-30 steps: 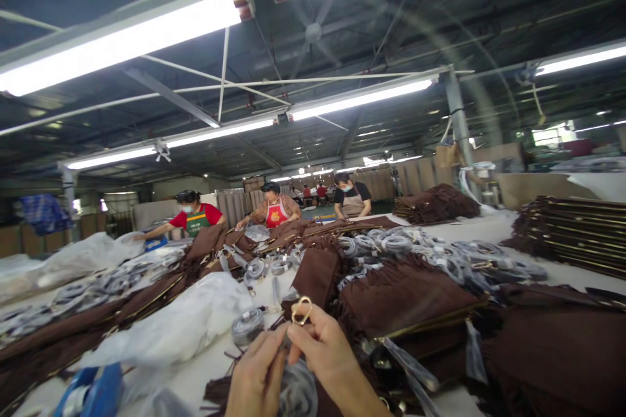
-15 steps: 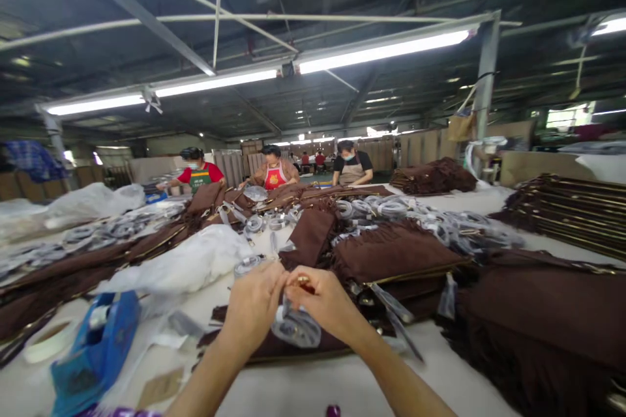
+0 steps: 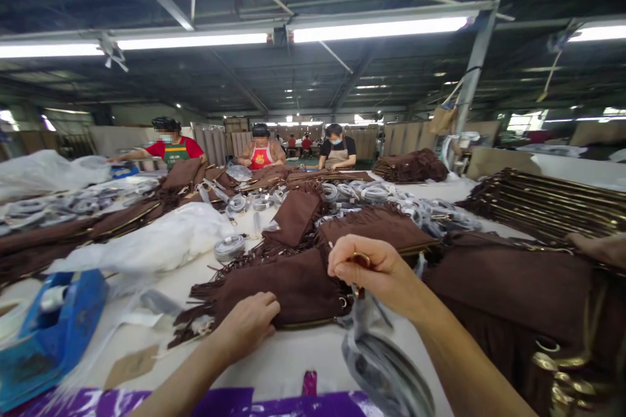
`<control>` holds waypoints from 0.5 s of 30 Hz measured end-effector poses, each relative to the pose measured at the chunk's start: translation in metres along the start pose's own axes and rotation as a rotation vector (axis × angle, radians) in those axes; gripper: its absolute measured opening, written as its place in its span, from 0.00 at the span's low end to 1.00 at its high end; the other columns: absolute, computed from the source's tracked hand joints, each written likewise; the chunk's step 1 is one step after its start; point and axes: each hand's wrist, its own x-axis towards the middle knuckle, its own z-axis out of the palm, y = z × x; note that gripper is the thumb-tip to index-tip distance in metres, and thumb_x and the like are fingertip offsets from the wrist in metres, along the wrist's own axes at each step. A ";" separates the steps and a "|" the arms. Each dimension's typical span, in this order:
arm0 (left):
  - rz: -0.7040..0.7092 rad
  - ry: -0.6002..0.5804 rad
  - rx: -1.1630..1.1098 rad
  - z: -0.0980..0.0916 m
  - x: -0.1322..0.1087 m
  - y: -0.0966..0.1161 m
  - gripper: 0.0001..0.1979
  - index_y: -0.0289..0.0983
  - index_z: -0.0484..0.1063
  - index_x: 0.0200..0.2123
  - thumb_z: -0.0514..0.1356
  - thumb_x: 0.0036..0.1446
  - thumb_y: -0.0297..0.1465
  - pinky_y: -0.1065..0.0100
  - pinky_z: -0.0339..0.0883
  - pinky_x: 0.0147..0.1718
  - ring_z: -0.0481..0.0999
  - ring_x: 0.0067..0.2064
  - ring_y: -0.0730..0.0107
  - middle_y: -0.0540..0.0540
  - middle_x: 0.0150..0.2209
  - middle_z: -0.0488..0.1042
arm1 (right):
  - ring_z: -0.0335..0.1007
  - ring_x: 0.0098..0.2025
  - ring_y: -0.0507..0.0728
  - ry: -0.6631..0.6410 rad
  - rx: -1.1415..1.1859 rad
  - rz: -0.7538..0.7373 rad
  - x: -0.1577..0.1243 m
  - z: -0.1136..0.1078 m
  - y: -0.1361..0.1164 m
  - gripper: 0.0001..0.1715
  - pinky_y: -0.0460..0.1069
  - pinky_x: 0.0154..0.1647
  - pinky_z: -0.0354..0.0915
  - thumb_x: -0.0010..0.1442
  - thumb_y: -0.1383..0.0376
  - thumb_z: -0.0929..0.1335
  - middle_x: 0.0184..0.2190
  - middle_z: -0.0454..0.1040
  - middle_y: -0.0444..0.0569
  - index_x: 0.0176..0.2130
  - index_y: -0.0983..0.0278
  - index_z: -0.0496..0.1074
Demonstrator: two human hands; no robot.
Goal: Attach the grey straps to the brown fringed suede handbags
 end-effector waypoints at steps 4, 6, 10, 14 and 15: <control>-0.039 0.043 -0.050 0.003 0.010 -0.013 0.10 0.38 0.69 0.31 0.51 0.62 0.28 0.71 0.65 0.36 0.76 0.37 0.66 0.47 0.33 0.76 | 0.60 0.23 0.49 -0.148 0.023 0.194 -0.016 0.012 0.033 0.09 0.44 0.24 0.55 0.58 0.62 0.68 0.27 0.70 0.43 0.28 0.63 0.70; -0.059 0.074 -0.055 -0.006 0.017 -0.019 0.12 0.39 0.68 0.30 0.48 0.64 0.29 0.72 0.64 0.34 0.75 0.34 0.67 0.49 0.29 0.75 | 0.67 0.30 0.52 -0.216 -0.078 0.207 -0.021 0.023 0.051 0.08 0.45 0.32 0.60 0.58 0.68 0.67 0.31 0.75 0.45 0.27 0.63 0.69; -0.093 0.123 -0.021 -0.020 0.028 -0.027 0.11 0.39 0.67 0.30 0.48 0.64 0.29 0.71 0.63 0.32 0.74 0.32 0.67 0.49 0.28 0.74 | 0.70 0.40 0.56 -0.326 -0.409 0.177 -0.027 0.047 0.089 0.09 0.48 0.41 0.60 0.55 0.75 0.65 0.38 0.77 0.48 0.26 0.63 0.67; -0.104 0.140 0.026 -0.027 0.028 -0.027 0.08 0.39 0.67 0.34 0.50 0.64 0.29 0.68 0.65 0.36 0.74 0.36 0.64 0.48 0.32 0.75 | 0.67 0.37 0.55 -0.308 -0.600 0.223 -0.031 0.059 0.115 0.09 0.47 0.37 0.58 0.54 0.77 0.63 0.34 0.72 0.48 0.29 0.63 0.65; -0.099 0.159 0.051 -0.028 0.026 -0.025 0.07 0.39 0.67 0.36 0.50 0.63 0.28 0.67 0.65 0.38 0.74 0.38 0.63 0.47 0.35 0.74 | 0.66 0.37 0.55 -0.298 -0.601 0.224 -0.032 0.059 0.118 0.09 0.47 0.37 0.58 0.55 0.76 0.63 0.33 0.71 0.48 0.29 0.63 0.64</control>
